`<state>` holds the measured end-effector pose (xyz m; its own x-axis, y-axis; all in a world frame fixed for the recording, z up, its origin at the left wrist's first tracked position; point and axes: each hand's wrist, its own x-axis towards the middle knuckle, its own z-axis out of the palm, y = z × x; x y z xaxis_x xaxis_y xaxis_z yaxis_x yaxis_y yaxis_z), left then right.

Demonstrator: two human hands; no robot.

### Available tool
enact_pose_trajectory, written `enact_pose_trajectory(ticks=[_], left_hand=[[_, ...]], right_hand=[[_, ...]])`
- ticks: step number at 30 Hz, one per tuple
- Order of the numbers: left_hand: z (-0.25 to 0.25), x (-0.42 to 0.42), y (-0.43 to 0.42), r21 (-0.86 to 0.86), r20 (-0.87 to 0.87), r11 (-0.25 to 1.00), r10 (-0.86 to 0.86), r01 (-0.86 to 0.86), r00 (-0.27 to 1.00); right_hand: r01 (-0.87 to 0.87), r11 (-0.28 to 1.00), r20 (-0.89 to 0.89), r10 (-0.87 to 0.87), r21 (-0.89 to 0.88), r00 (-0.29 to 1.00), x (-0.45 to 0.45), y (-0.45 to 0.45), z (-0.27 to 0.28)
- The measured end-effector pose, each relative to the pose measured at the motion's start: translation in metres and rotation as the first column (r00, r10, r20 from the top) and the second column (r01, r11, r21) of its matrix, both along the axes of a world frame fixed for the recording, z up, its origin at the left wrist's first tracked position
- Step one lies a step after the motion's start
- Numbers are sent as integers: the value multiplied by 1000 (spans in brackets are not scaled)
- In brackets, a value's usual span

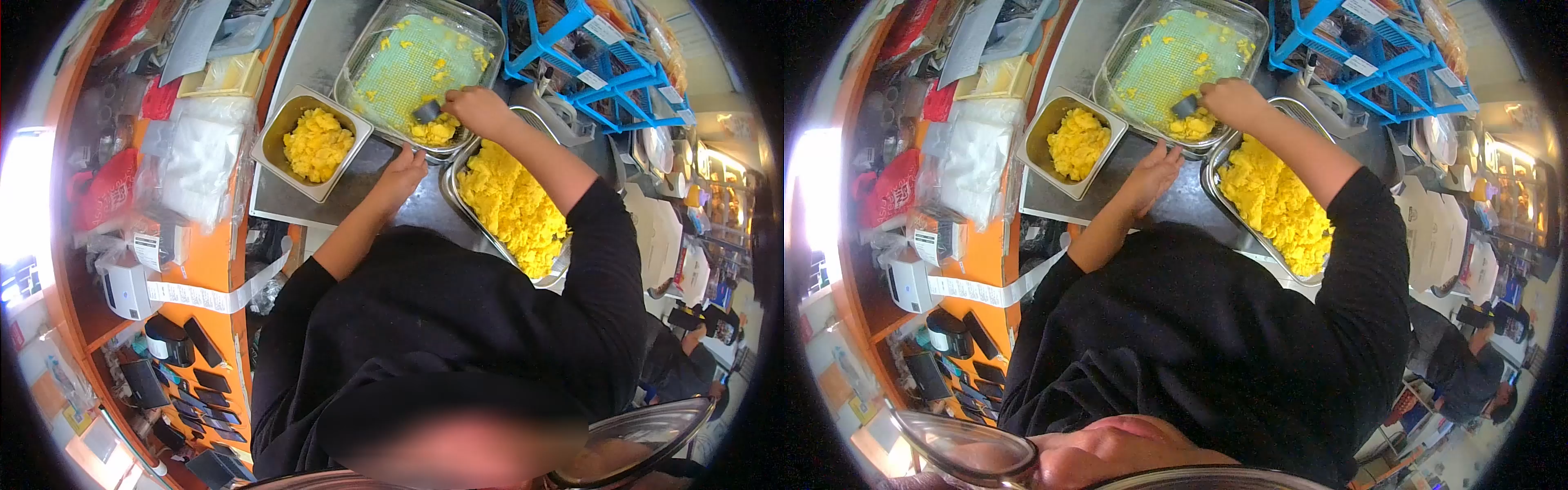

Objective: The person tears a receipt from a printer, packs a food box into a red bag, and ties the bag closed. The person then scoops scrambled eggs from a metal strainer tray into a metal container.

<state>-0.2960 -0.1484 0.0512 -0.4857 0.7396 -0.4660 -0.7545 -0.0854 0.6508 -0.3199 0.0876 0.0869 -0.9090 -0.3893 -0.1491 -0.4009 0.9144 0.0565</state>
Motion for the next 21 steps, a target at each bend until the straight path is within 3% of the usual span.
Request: enact_pose_trajectory(ticks=[1,6,9,12,15,21], left_hand=[[5,1,2,-6,41,1000,11,-11,999],[9,5,9,51,20,998,25,-26,999],[8,5,10,39,5,999,19,-19,1000],[0,5,10,25,15,999,27,-27,1000],[5,6,10,11,27,999,34,-35,999],[0,3,-4,6,-18,1000,-3,3,1000]], right_hand=[[15,999,27,-16,28,999,8,7,3],[239,931,156,-202,-275,967,37,8,5],[304,918,118,-282,-255,952,42,2,-3],[413,904,46,-410,-111,911,47,-22,2],[432,902,-43,-432,7,901,50,-40,15],[605,794,146,-606,56,782,32,-48,21]])
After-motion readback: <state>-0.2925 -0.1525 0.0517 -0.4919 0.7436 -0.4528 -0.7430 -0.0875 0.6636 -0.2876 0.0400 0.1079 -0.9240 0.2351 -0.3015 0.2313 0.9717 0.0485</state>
